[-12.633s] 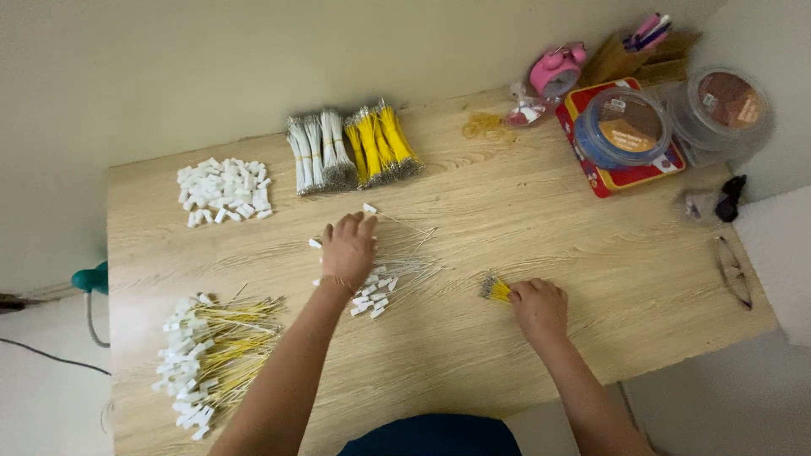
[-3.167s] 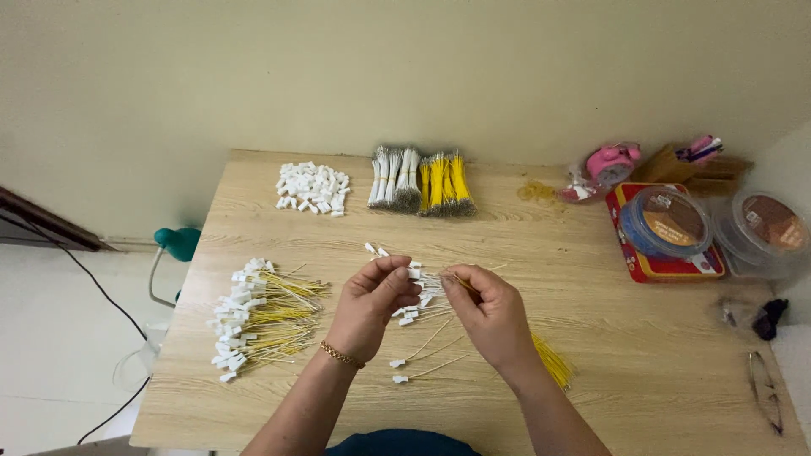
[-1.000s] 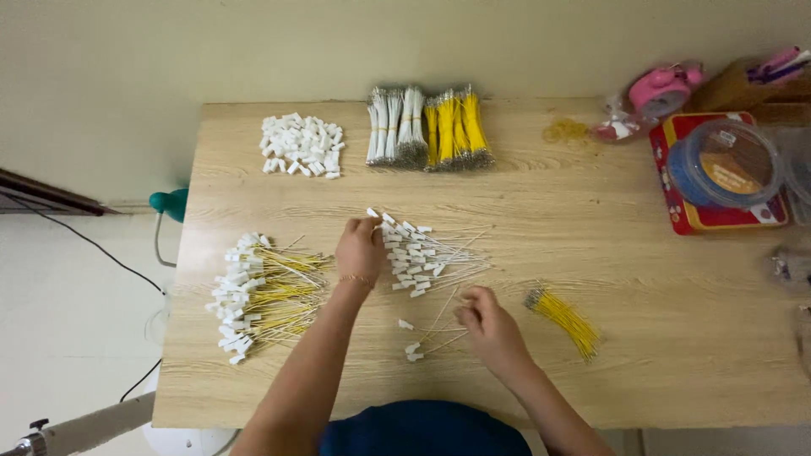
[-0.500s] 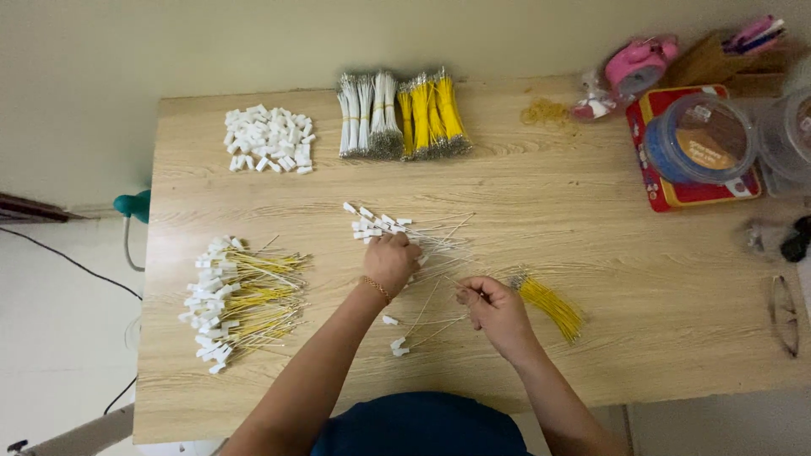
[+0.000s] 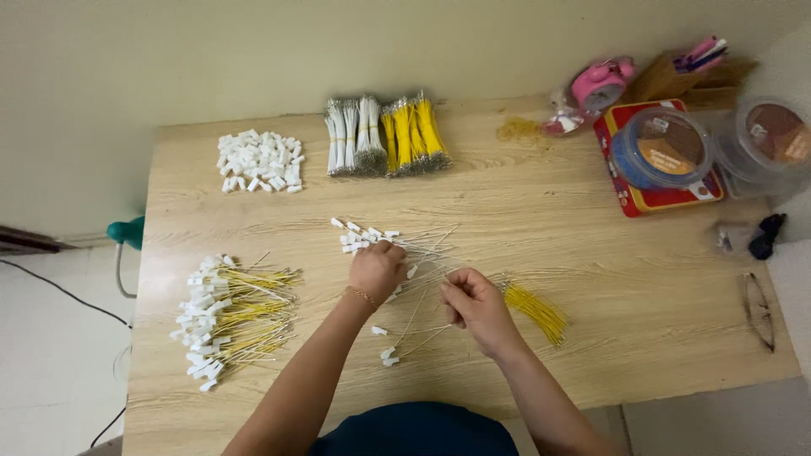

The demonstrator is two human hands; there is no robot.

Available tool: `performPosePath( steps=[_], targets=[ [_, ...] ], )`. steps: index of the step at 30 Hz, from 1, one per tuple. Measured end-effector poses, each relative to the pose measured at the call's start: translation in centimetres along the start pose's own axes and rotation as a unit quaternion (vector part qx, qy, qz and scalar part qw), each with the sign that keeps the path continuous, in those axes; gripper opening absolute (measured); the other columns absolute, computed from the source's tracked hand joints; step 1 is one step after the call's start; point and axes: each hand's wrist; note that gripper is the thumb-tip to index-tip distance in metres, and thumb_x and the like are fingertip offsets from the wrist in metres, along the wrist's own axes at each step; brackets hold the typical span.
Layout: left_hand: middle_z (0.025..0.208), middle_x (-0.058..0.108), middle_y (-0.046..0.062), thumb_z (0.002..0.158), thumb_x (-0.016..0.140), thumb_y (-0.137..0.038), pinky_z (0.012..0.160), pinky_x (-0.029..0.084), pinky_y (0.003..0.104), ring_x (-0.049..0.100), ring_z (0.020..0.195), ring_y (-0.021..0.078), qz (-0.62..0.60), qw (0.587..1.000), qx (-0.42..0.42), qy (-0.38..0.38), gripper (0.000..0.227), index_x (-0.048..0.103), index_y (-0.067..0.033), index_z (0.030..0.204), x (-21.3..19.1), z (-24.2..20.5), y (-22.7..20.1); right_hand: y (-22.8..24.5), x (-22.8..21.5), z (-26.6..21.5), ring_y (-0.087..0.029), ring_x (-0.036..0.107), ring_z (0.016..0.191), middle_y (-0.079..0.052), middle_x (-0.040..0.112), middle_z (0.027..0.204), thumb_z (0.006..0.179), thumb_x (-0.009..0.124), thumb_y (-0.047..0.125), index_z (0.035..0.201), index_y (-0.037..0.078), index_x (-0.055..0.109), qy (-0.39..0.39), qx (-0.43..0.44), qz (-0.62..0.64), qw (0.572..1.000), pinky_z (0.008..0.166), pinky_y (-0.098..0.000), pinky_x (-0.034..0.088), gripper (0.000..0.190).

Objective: Inserting yellow wires into small white plastic connectors to create wire harnesses.

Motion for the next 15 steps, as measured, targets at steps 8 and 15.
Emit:
performPosePath(
  steps=[8,15],
  targets=[
    [0.094,0.072,0.004,0.086,0.074,-0.019,0.074,0.060,0.035,0.075,0.085,0.0216,-0.281,0.952,-0.106,-0.065,0.022,0.075,-0.0251,0.108,-11.6,-0.7,-3.3,5.6,1.6,-1.0,-0.006,0.053,0.058,-0.002,0.060,0.072,0.089,0.075,0.005,0.098,0.004,0.072,-0.010,-0.085,-0.044,0.995,0.044,-0.0162,0.040,0.009],
    [0.101,0.078,0.014,0.083,0.082,0.000,0.080,0.063,0.033,0.075,0.085,0.0188,-0.643,0.738,-0.177,-0.102,0.025,0.077,0.0002,0.108,-20.3,-3.8,-8.2,11.5,3.4,-2.8,-0.011,0.064,0.069,-0.008,0.073,0.075,0.086,0.079,0.006,0.096,0.006,0.078,-0.003,-0.173,-0.220,0.960,0.060,-0.0259,0.055,0.010]
  ],
)
Point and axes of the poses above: each hand's wrist, its own z-axis towards the middle knuckle, its own x-axis out of the palm, y = z × x
